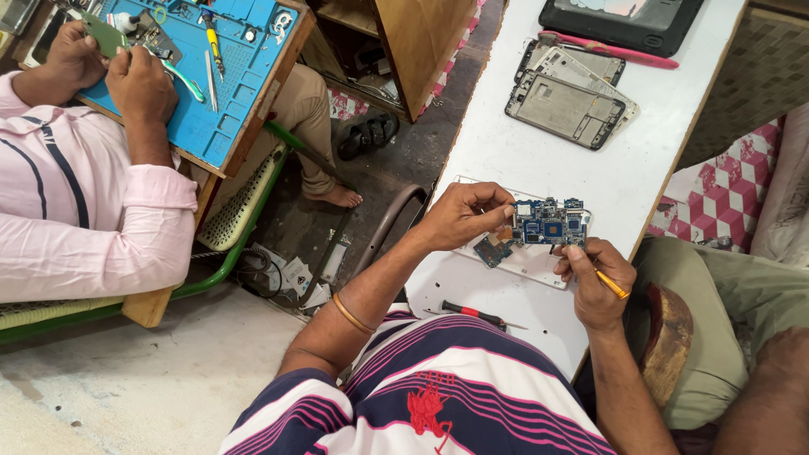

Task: The person holds a blue circuit board and uses a gold-colored precision tool to probe and adjust small components on its surface. The person rotates the board to access different areas while working at a cluttered electronics repair station.

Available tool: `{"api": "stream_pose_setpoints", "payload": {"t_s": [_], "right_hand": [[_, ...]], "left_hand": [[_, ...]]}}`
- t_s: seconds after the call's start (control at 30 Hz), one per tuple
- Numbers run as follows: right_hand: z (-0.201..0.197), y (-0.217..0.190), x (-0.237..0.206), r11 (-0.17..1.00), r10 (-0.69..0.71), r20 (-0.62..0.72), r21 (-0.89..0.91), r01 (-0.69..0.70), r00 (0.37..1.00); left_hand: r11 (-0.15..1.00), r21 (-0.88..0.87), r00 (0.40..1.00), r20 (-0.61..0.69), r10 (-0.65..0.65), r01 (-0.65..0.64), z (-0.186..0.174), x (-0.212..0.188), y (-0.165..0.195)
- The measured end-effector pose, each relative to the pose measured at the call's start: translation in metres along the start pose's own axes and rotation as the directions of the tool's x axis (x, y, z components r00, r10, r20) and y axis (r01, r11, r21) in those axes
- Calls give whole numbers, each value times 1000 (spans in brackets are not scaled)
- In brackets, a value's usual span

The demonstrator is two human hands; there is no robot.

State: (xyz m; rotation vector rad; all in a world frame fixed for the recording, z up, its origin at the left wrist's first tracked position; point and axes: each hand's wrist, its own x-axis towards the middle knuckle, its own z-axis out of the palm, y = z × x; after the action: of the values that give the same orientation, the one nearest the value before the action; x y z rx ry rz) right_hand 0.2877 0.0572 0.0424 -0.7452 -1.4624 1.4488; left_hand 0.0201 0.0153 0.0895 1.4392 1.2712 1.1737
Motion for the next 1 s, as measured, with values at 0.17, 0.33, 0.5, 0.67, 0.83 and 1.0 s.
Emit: {"api": "stream_pose_setpoints", "payload": {"t_s": [0.17, 0.33, 0.5, 0.67, 0.83, 1.0], "right_hand": [[0, 1, 1, 1000, -13, -11, 0, 13, 1000], [-1, 1, 2, 1000, -18, -5, 8, 18, 1000], [0, 0, 1, 1000, -15, -11, -1, 15, 1000], [2, -5, 2, 1000, -18, -7, -21, 18, 1000], [9, -15, 3, 985, -40, 39, -165, 46, 998], [16, -24, 3, 939, -125, 74, -312, 142, 989]], "left_hand": [[982, -182, 999, -19, -49, 44, 6, 0, 0], [978, -205, 998, -39, -48, 39, 10, -1, -2], [974, -222, 998, -42, -51, 41, 11, 0, -5], [972, -229, 997, -46, -68, 56, 13, 0, -7], [983, -173, 995, -67, -79, 66, 14, 1, -8], [994, -83, 992, -96, -85, 77, 17, 2, -8]]}}
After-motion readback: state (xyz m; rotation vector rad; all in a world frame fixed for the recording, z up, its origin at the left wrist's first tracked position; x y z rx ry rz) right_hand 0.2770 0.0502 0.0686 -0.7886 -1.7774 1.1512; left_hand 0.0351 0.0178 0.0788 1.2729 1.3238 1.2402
